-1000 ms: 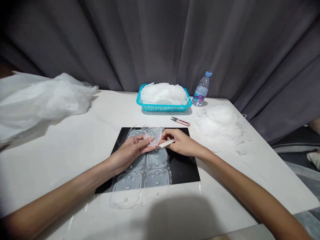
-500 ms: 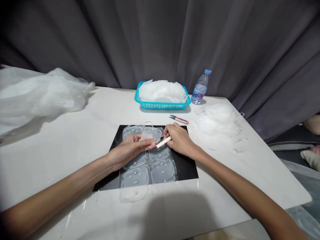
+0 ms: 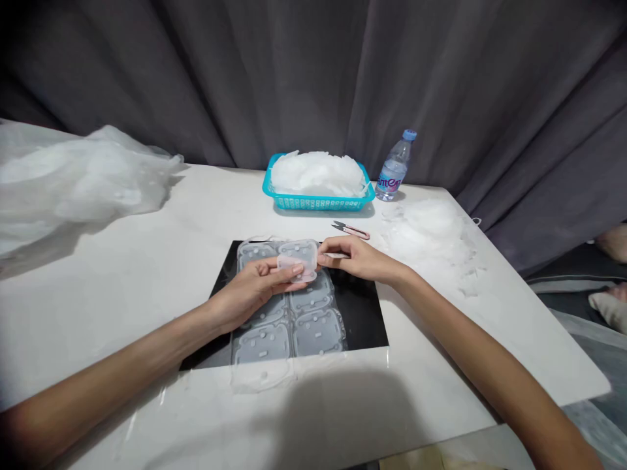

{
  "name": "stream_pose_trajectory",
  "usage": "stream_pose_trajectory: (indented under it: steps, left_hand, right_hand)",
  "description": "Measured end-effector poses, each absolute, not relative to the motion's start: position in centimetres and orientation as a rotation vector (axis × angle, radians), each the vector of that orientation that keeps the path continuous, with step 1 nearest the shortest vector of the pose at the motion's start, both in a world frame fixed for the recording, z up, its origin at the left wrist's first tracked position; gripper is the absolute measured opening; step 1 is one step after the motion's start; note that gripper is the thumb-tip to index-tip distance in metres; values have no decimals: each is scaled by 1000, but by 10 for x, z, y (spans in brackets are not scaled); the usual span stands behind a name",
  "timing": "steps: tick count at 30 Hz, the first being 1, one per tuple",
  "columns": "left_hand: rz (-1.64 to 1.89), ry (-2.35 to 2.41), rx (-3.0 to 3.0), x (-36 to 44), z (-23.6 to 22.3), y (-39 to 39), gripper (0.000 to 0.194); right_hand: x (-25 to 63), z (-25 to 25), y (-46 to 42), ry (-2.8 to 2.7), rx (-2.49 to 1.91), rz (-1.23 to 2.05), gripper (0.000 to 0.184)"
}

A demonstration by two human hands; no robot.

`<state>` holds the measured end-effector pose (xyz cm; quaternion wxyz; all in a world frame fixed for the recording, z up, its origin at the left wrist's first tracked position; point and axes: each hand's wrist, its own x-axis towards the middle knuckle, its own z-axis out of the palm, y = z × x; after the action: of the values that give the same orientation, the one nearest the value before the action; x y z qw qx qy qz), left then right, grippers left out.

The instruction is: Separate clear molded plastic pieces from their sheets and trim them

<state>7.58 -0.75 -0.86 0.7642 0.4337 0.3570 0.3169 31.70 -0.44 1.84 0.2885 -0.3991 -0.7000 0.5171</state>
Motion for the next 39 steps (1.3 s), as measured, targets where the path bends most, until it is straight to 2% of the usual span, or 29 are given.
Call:
stream_pose_trajectory:
  steps: [4,12,15,17,20,22,24,27,30,33,39]
  left_hand:
    - [679,770,959,75,-9,-8,33]
    - [756,774,981,81,-10,-10,36]
    - [779,796,911,83,-9,-11,34]
    - [785,802,871,83,-8,-12,33]
    - [793,833,844,82,-7,-13,32]
    - [762,854,836,82,-5,-13,31]
    - [700,852,854,82,-4,-14,31]
    - [651,857,883,81,-2,-15,31]
    - [637,866,877,80,-2,-14,33]
    - [607,847,937,78,-3,-12,35]
    - [487,881,1148,75,-4,-10,36]
  right_hand:
    - [321,19,-4,-1880,-1022,1424,39]
    - [323,12,-3,-1999,-991,1273,39]
    - [317,11,-8,-2011,-990,1183,34]
    - [312,9,-13,-2038,-997,1052,26]
    - [306,1,-16,-2122,-1037,682,14]
    - [302,-9,-15,-2108,-1184,443,9]
    - [300,-19,-12,-2036,-1363,345,8]
    - [305,-25,-6,-2006,-1456,382,10]
    - [319,-14,-4,-2104,-1356,542,6]
    - [332,4,-3,-2197,-1218,767,29]
    - [307,18,10,-1991,-1278,824,36]
